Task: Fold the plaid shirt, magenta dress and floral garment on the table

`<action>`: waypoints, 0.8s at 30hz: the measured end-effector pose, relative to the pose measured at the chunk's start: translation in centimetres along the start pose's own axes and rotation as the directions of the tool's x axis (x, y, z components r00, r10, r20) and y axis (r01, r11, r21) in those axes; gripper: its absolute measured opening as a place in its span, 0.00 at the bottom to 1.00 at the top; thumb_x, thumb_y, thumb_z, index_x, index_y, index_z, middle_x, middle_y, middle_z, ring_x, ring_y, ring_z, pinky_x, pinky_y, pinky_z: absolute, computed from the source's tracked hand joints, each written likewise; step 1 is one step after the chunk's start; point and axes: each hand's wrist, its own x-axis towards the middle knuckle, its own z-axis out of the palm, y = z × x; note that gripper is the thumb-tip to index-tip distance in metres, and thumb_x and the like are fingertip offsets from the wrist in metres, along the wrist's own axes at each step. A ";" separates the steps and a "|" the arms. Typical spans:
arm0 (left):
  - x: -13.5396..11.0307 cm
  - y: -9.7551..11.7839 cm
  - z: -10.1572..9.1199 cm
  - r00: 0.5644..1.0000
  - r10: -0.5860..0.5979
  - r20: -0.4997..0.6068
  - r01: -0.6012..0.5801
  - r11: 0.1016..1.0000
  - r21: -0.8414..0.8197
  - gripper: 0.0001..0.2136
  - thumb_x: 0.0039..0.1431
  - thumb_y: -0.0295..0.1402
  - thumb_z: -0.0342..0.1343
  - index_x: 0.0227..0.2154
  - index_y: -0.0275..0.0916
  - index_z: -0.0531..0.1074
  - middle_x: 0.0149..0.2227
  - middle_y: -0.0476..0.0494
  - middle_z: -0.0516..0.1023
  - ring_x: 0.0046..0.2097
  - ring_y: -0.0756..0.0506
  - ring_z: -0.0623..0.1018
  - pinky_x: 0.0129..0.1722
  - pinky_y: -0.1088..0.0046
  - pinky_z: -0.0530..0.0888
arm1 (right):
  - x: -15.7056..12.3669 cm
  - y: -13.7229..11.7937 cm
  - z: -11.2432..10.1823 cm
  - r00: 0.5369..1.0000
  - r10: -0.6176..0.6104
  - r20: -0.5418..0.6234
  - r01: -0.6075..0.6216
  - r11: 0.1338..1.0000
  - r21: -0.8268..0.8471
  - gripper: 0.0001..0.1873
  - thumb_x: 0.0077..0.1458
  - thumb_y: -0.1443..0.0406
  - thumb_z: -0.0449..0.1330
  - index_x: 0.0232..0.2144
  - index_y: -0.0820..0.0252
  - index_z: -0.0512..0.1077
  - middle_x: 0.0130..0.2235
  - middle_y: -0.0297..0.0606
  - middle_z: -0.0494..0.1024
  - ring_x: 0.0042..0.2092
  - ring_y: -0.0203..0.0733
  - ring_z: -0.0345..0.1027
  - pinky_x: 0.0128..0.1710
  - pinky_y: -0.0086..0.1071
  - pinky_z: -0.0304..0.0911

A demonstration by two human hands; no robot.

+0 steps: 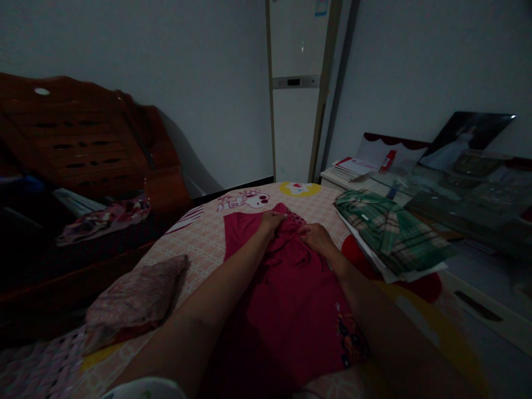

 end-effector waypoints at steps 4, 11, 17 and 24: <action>-0.5 0.1 -0.4 0.998 -0.047 0.030 0.044 0.996 0.072 0.12 0.49 0.35 0.66 0.21 0.36 0.69 0.15 0.55 0.64 0.17 0.54 0.60 0.18 0.77 0.56 | 0.0 0.0 0.0 1.000 -0.006 -0.004 0.006 0.999 0.032 0.12 0.47 0.70 0.62 0.33 0.55 0.82 0.37 0.38 0.84 0.39 0.44 0.77 0.42 0.32 0.68; -1.8 0.6 -0.2 0.991 0.005 0.137 0.016 0.989 -0.150 0.20 0.35 0.21 0.69 0.35 0.36 0.72 0.26 0.52 0.77 0.25 0.52 0.74 0.27 0.79 0.69 | -0.2 -1.0 0.2 0.985 0.023 -0.169 0.039 0.934 0.355 0.11 0.52 0.64 0.57 0.32 0.60 0.79 0.30 0.37 0.81 0.31 0.41 0.74 0.33 0.30 0.66; -2.2 -0.2 0.2 0.975 0.008 0.223 0.065 0.946 -0.319 0.10 0.55 0.30 0.60 0.23 0.37 0.65 0.17 0.54 0.66 0.18 0.54 0.65 0.20 0.80 0.65 | -0.2 -1.4 1.0 0.980 -0.144 -0.139 0.179 0.941 0.287 0.09 0.53 0.60 0.60 0.28 0.60 0.74 0.27 0.34 0.76 0.30 0.37 0.68 0.31 0.29 0.60; -2.1 -0.2 1.0 0.995 -0.015 0.096 0.033 0.982 -0.187 0.11 0.63 0.30 0.52 0.24 0.37 0.64 0.17 0.53 0.67 0.16 0.53 0.67 0.19 0.78 0.70 | 0.3 -1.2 1.3 0.981 -0.132 -0.140 0.162 0.958 0.236 0.07 0.51 0.66 0.54 0.23 0.58 0.68 0.23 0.31 0.71 0.28 0.36 0.64 0.29 0.27 0.57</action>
